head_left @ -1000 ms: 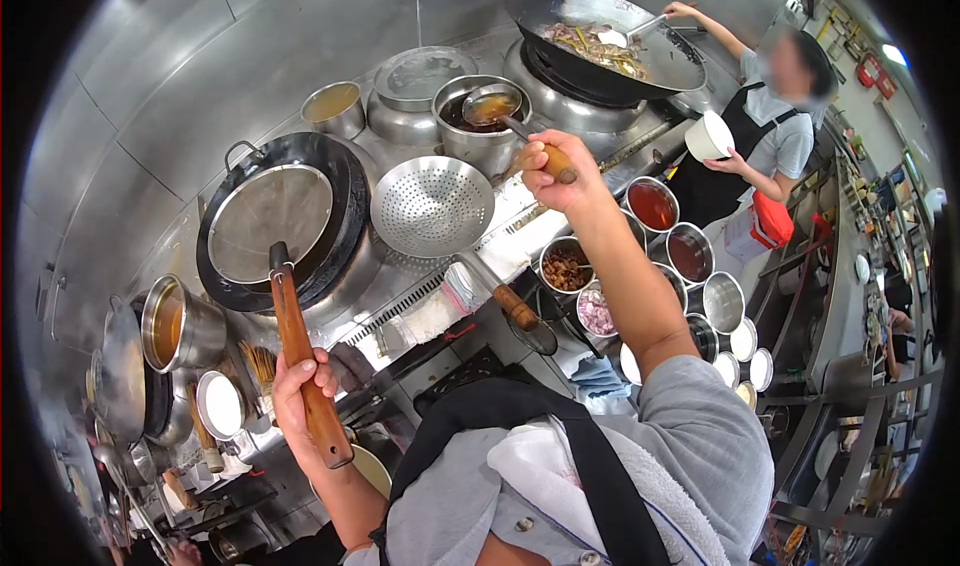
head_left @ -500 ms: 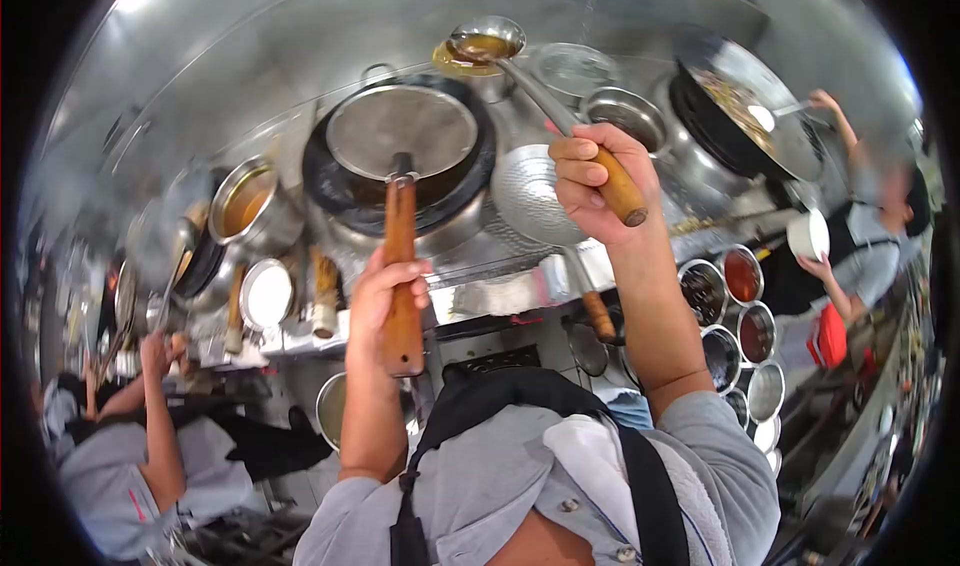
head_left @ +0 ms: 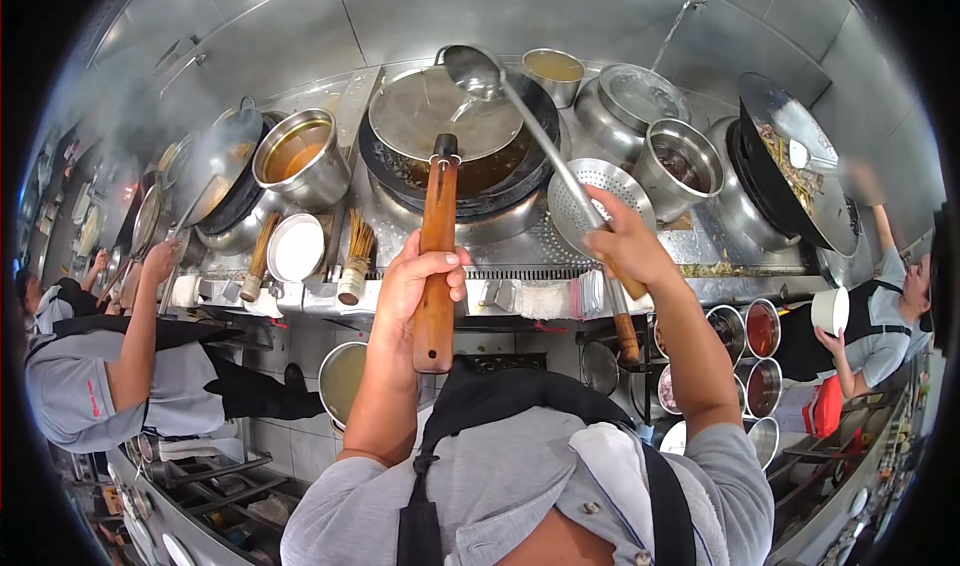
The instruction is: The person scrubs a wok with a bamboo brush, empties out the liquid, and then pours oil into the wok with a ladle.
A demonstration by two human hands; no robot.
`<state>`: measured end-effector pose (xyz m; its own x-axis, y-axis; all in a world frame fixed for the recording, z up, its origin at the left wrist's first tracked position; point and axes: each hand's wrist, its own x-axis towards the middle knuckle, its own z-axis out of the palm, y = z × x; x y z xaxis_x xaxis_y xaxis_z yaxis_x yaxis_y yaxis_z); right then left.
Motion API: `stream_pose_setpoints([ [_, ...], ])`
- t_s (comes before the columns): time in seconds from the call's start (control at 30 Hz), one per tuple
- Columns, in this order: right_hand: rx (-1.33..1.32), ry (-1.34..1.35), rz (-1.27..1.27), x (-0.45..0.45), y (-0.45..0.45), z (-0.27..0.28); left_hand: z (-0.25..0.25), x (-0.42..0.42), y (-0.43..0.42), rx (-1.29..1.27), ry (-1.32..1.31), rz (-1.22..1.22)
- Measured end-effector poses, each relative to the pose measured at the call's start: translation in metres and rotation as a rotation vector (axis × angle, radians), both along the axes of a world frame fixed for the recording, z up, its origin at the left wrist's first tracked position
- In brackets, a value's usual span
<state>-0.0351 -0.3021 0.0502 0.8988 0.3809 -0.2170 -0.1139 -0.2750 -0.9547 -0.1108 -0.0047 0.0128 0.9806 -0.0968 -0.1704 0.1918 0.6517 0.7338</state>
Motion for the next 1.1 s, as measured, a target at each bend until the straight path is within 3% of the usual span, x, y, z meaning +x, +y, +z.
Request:
stream_pose_setpoints([
  [0.1,0.037,-0.056,-0.148,-0.015,-0.041,0.000,-0.002,0.001,0.002,-0.016,0.001,-0.019],
  [0.27,-0.177,-0.154,-0.367,-0.032,-0.125,0.022,-0.010,0.001,0.005,-0.003,0.047,-0.029],
  [0.33,-0.328,-0.153,-0.426,-0.033,-0.157,0.017,-0.013,-0.001,0.005,-0.002,0.040,-0.045],
  [0.43,-0.839,-0.298,-0.403,-0.020,-0.208,-0.005,-0.019,-0.004,0.006,0.017,0.049,-0.053],
  [0.53,-0.974,-0.208,-0.420,0.000,-0.218,-0.015,-0.020,-0.006,0.005,0.047,0.058,-0.052],
  [0.6,-0.820,-0.142,-0.413,0.035,-0.225,-0.035,-0.022,-0.005,0.005,0.028,0.041,-0.071],
  [0.67,-0.428,0.065,-0.429,0.062,-0.226,-0.042,-0.021,-0.005,0.003,0.020,0.043,-0.079],
  [0.8,0.949,0.573,-0.611,0.069,-0.198,-0.027,-0.022,-0.009,0.002,-0.002,0.006,-0.090],
  [0.83,1.103,0.514,-0.555,0.066,-0.194,-0.031,-0.020,-0.011,0.000,-0.003,0.015,-0.081],
  [0.97,1.428,0.468,-0.495,0.050,-0.183,-0.048,-0.019,-0.014,0.002,0.023,0.020,-0.073],
  [1.1,1.473,0.441,-0.474,0.041,-0.177,-0.044,-0.018,-0.017,0.005,0.044,0.019,-0.077],
])
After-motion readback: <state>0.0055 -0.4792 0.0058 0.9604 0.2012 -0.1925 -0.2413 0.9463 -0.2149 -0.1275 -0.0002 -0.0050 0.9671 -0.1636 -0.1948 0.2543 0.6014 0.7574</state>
